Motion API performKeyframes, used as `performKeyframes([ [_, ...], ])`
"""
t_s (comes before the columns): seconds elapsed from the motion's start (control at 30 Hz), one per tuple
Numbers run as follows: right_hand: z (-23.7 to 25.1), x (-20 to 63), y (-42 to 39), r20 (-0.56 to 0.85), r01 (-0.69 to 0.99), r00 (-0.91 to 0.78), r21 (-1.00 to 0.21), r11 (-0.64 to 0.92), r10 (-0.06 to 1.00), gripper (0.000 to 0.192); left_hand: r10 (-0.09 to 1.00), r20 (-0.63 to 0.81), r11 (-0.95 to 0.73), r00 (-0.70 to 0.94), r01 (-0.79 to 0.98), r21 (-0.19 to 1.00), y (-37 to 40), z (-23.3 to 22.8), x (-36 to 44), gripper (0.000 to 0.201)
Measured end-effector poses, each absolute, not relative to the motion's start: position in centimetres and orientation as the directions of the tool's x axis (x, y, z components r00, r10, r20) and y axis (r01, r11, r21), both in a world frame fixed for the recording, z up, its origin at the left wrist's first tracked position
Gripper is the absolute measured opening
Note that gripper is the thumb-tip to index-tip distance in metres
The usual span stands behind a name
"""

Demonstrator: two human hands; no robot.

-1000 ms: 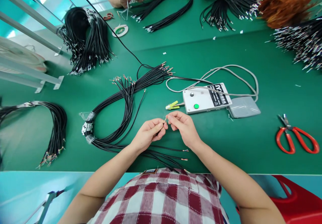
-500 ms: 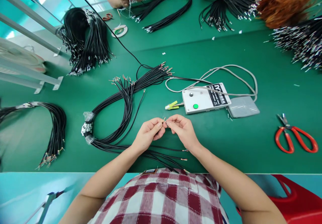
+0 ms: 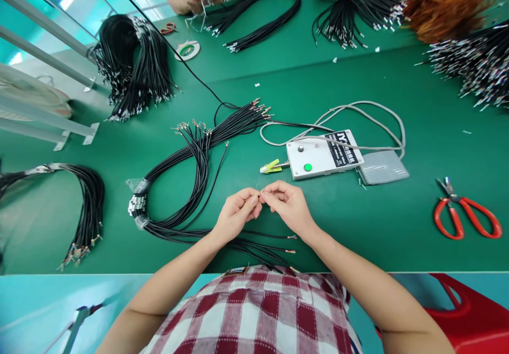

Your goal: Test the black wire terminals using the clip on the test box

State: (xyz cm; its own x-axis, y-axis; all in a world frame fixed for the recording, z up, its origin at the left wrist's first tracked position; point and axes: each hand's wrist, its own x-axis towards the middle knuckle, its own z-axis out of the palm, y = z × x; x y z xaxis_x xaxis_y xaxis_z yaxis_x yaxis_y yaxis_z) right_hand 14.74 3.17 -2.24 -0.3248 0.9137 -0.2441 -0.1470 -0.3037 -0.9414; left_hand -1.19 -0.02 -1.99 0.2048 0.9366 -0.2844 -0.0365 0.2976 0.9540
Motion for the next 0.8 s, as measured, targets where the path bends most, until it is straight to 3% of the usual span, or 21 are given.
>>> performKeyframes([
  [0.37,-2.5,14.8,2.3,-0.301,-0.111,-0.335,-0.929,-0.354,0.893,0.030,0.999,-0.020,0.022,-0.033,0.048,0.999,0.0,-1.9,0.5,0.015],
  [0.63,-2.2,15.0,2.4,-0.287,-0.115,-0.320,-0.934,-0.337,0.903,0.031,0.980,-0.156,0.139,-0.124,-0.133,0.981,0.4,-1.6,1.3,0.024],
  [0.8,-2.2,14.6,2.7,-0.261,-0.158,-0.340,-0.931,-0.329,0.903,0.030,0.983,-0.166,0.144,-0.083,-0.219,0.965,0.2,-2.2,0.7,0.026],
])
